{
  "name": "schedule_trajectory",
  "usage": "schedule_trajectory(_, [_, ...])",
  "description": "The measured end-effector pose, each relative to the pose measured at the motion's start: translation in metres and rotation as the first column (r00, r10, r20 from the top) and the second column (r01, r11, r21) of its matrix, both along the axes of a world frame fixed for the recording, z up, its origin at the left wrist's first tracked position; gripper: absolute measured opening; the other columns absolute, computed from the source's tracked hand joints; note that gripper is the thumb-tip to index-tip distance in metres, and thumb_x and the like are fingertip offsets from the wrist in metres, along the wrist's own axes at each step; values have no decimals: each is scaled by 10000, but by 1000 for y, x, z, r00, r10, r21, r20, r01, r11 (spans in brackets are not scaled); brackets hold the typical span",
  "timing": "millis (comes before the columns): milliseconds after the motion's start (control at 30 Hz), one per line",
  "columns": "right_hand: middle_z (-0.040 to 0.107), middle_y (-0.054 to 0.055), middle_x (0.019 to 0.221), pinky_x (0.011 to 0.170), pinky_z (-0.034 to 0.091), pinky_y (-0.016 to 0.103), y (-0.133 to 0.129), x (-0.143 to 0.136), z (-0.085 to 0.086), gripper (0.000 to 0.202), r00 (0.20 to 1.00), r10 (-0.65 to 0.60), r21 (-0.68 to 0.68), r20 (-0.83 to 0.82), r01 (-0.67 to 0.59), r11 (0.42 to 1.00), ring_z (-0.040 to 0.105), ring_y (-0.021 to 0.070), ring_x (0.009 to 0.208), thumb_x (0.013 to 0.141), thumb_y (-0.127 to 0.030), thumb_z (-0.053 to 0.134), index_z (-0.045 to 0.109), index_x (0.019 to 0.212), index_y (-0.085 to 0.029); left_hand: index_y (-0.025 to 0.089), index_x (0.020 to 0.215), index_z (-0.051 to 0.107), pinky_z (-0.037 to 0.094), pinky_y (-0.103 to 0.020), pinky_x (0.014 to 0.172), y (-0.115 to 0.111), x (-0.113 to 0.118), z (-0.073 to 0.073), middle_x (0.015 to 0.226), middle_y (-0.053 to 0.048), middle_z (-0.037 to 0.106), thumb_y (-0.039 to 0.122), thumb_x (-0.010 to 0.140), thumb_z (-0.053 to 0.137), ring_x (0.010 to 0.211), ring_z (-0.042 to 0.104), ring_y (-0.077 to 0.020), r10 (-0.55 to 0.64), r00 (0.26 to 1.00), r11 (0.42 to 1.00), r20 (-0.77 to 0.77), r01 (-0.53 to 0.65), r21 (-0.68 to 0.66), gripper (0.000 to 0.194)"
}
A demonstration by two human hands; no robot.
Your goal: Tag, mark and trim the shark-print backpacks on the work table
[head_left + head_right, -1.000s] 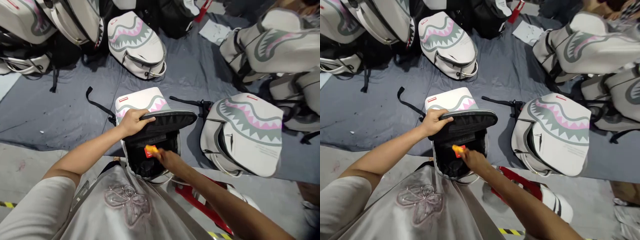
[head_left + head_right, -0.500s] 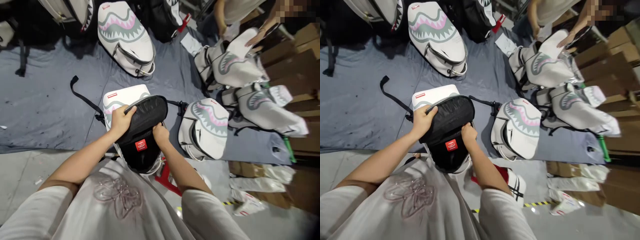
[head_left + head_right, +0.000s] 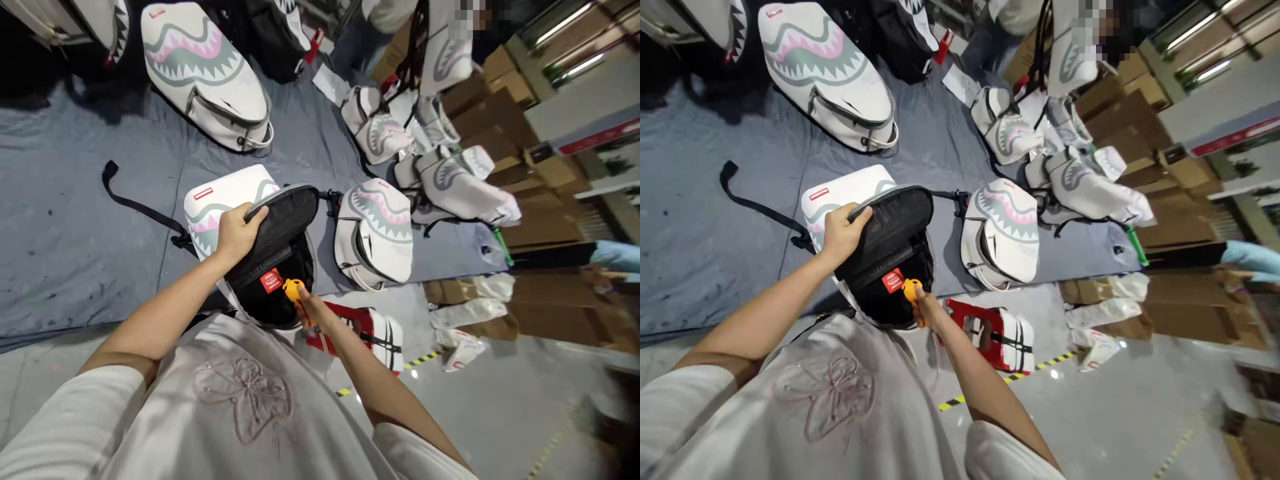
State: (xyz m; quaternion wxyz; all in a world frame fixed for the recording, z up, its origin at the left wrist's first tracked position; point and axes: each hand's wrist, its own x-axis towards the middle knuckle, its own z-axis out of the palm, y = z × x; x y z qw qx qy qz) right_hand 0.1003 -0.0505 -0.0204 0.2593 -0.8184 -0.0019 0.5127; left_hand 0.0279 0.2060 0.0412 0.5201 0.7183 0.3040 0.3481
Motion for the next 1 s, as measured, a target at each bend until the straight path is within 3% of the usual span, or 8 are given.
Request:
schedule_trajectory(100, [272, -99, 413, 362, 307, 204, 35, 0, -28, 690, 959, -196, 190, -205, 235, 953, 247, 76, 325, 916, -802, 168, 439, 648, -227, 186, 597, 478, 267, -245, 546, -3, 10, 6, 535, 55, 377, 482, 843, 562, 552, 355, -98, -40, 999, 997, -3, 40, 62, 394])
schedule_trajectory(200, [244, -108, 432, 385, 323, 194, 54, -15, -48, 715, 879, -279, 342, -388, 418, 842, 208, 70, 352, 897, -828, 135, 453, 686, -224, 188, 589, 473, 285, -238, 540, -2, 16, 8, 534, 53, 389, 476, 839, 568, 545, 368, -96, -70, 998, 987, -4, 70, 148, 393])
schedule_trajectory(433, [217, -121, 431, 367, 261, 176, 39, -26, -72, 702, 664, -362, 426, -654, 719, 549, 146, 59, 352, 865, -862, 248, 470, 686, -221, 196, 567, 425, 273, -235, 508, 11, 19, 17, 524, 55, 333, 487, 848, 560, 517, 315, -88, -75, 997, 944, -8, 74, 321, 426])
schedule_trajectory(600, [228, -107, 449, 374, 298, 191, 37, -19, -74, 680, 605, -446, 418, -659, 788, 452, 159, 74, 360, 914, -807, 196, 478, 698, -228, 193, 551, 396, 248, -231, 489, 9, 29, 21, 512, 63, 296, 430, 863, 577, 495, 282, -78, -140, 990, 902, 31, 114, 416, 432])
schedule_trajectory(700, [195, -102, 463, 367, 303, 203, 37, -20, -69, 680, 630, -488, 445, -604, 775, 450, 148, 87, 372, 925, -790, 133, 453, 686, -240, 191, 552, 397, 242, -227, 482, 10, 32, 21, 509, 66, 294, 441, 875, 578, 486, 279, -74, -165, 985, 884, 43, 128, 450, 446])
schedule_trajectory(800, [197, -102, 465, 383, 321, 206, 37, -24, -61, 687, 687, -498, 470, -529, 726, 503, 160, 87, 383, 937, -767, 79, 446, 689, -243, 185, 586, 461, 248, -222, 486, 12, 32, 20, 511, 67, 323, 468, 892, 567, 485, 307, -73, -178, 984, 859, 31, 140, 492, 429])
schedule_trajectory(933, [265, -101, 433, 388, 327, 212, 38, -28, -44, 660, 812, -416, 457, -409, 577, 677, 240, 76, 359, 975, -705, 99, 455, 668, -241, 187, 609, 486, 266, -228, 487, 4, 35, 21, 510, 61, 369, 518, 937, 503, 469, 344, -77, -235, 972, 780, -6, 192, 595, 466])
schedule_trajectory(1000, [343, -84, 416, 359, 304, 218, 39, -21, -33, 585, 885, -315, 423, -343, 445, 789, 302, 79, 336, 974, -677, 309, 498, 650, -227, 192, 615, 499, 290, -242, 500, -3, 42, 25, 513, 49, 406, 530, 959, 464, 465, 385, -89, -367, 928, 644, -60, 300, 704, 484])
